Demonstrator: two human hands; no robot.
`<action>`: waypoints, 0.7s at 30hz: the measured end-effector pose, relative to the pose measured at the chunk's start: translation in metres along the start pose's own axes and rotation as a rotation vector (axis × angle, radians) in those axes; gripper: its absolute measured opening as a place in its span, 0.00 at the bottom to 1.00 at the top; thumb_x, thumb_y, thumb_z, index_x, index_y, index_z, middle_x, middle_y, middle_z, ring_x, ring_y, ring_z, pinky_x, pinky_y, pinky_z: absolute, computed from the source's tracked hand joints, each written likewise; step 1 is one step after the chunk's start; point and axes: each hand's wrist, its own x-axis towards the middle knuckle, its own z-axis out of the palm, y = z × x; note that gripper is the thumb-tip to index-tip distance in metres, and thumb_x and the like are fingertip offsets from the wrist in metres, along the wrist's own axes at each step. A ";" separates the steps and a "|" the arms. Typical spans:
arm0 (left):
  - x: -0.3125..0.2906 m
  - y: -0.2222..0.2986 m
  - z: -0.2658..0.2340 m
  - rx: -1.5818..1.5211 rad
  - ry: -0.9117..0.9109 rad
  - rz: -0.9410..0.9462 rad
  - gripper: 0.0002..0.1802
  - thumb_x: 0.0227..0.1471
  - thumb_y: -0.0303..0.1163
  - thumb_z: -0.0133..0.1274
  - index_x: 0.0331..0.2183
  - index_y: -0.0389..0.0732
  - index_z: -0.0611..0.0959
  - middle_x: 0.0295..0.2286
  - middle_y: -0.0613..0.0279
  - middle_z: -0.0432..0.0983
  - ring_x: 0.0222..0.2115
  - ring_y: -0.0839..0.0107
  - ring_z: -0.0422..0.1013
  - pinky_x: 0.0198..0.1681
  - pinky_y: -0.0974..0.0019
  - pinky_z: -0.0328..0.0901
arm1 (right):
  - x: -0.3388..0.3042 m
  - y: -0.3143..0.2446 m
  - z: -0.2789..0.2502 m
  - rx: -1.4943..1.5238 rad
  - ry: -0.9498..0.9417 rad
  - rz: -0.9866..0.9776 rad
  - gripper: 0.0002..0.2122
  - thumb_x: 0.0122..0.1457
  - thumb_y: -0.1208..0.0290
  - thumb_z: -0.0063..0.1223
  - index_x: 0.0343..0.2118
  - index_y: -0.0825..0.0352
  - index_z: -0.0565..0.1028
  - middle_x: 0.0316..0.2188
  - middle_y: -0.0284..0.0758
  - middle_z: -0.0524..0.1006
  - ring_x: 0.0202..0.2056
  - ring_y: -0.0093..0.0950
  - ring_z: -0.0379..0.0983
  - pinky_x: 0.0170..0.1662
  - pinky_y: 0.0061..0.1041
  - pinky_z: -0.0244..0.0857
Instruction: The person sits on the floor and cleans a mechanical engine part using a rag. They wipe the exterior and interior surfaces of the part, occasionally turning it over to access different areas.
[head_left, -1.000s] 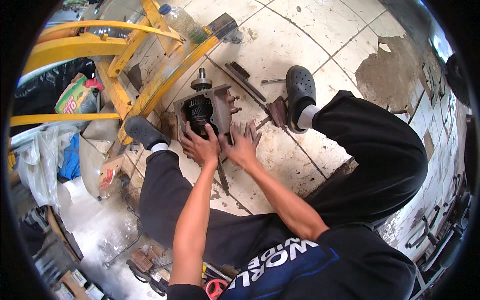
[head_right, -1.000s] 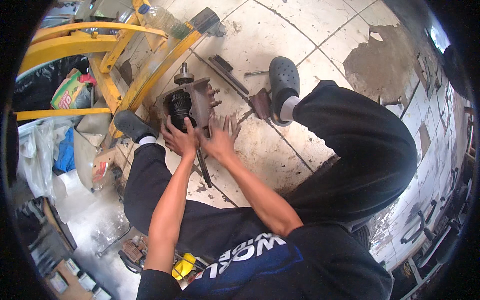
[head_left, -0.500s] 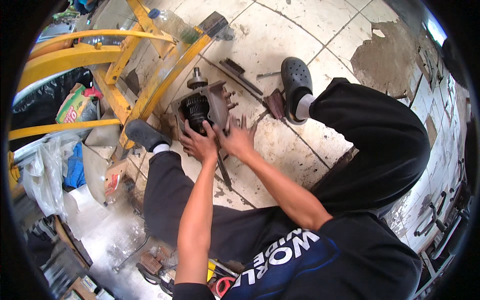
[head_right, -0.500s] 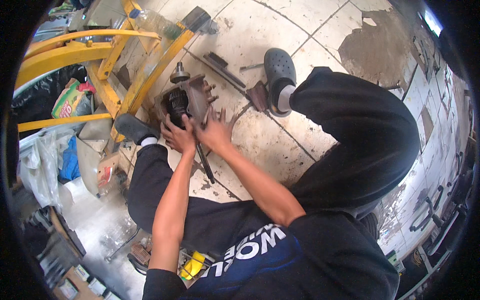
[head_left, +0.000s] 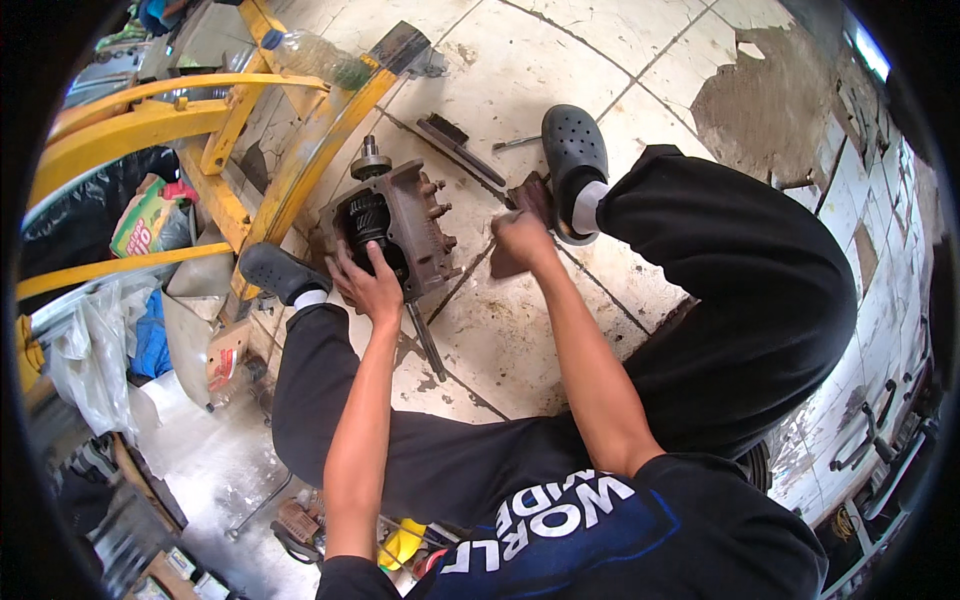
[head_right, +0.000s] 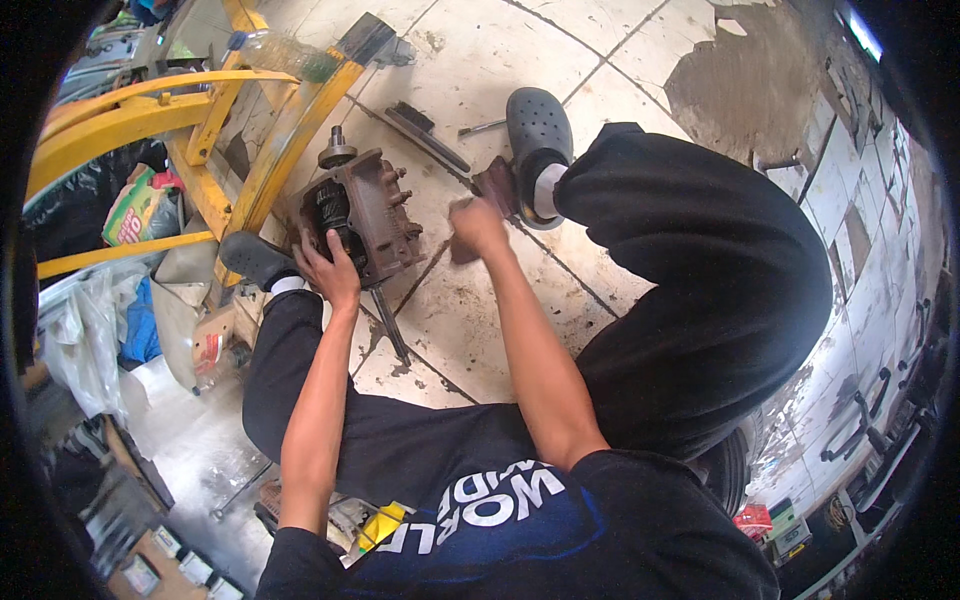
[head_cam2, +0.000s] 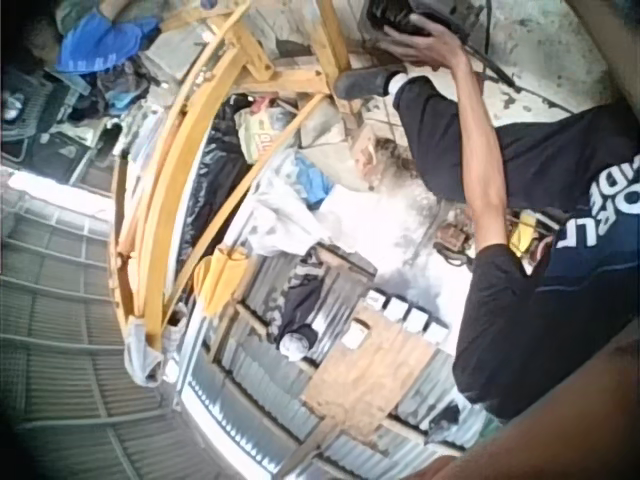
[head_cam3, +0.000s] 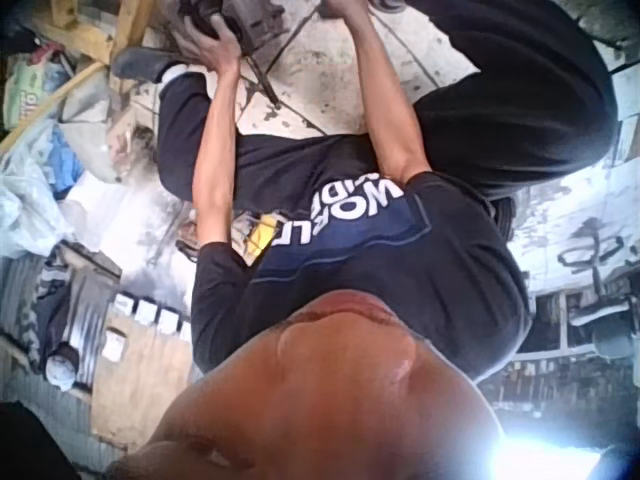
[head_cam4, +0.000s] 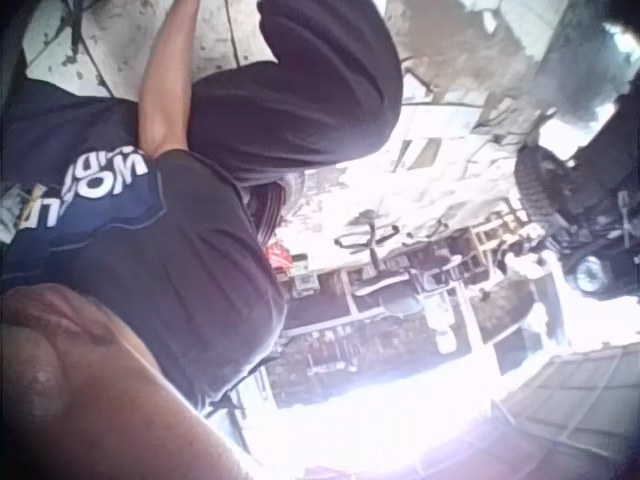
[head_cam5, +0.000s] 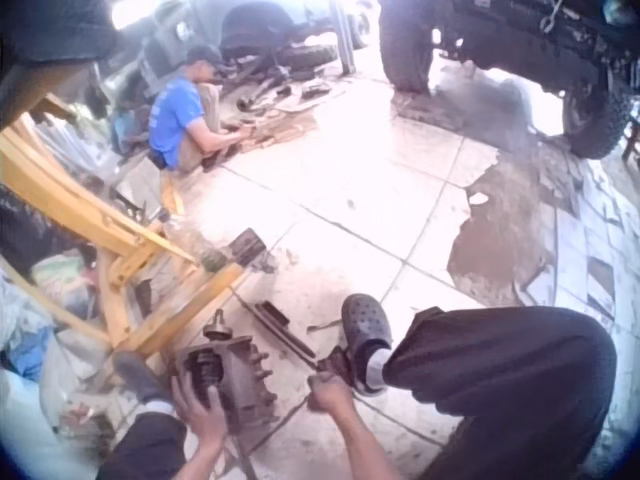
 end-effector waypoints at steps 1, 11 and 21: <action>0.004 0.014 -0.005 0.038 0.019 0.181 0.32 0.56 0.52 0.49 0.56 0.44 0.69 0.58 0.47 0.57 0.60 0.49 0.53 0.61 0.45 0.47 | 0.010 0.010 -0.006 0.264 0.063 0.005 0.20 0.55 0.57 0.45 0.31 0.72 0.80 0.28 0.49 0.79 0.35 0.43 0.77 0.43 0.36 0.68; 0.038 0.098 0.017 0.859 -1.105 1.190 0.44 0.53 0.63 0.45 0.59 0.39 0.66 0.49 0.49 0.72 0.55 0.60 0.63 0.63 0.52 0.47 | 0.022 0.006 -0.005 1.148 0.123 0.002 0.15 0.65 0.63 0.44 0.36 0.70 0.79 0.24 0.30 0.76 0.22 0.18 0.69 0.27 0.18 0.60; -0.001 0.089 0.007 0.951 -1.043 1.068 0.45 0.51 0.64 0.46 0.60 0.39 0.65 0.38 0.51 0.79 0.42 0.58 0.74 0.56 0.52 0.56 | 0.006 0.016 -0.005 1.082 0.083 0.085 0.14 0.63 0.63 0.44 0.32 0.67 0.79 0.24 0.29 0.76 0.22 0.18 0.69 0.26 0.19 0.61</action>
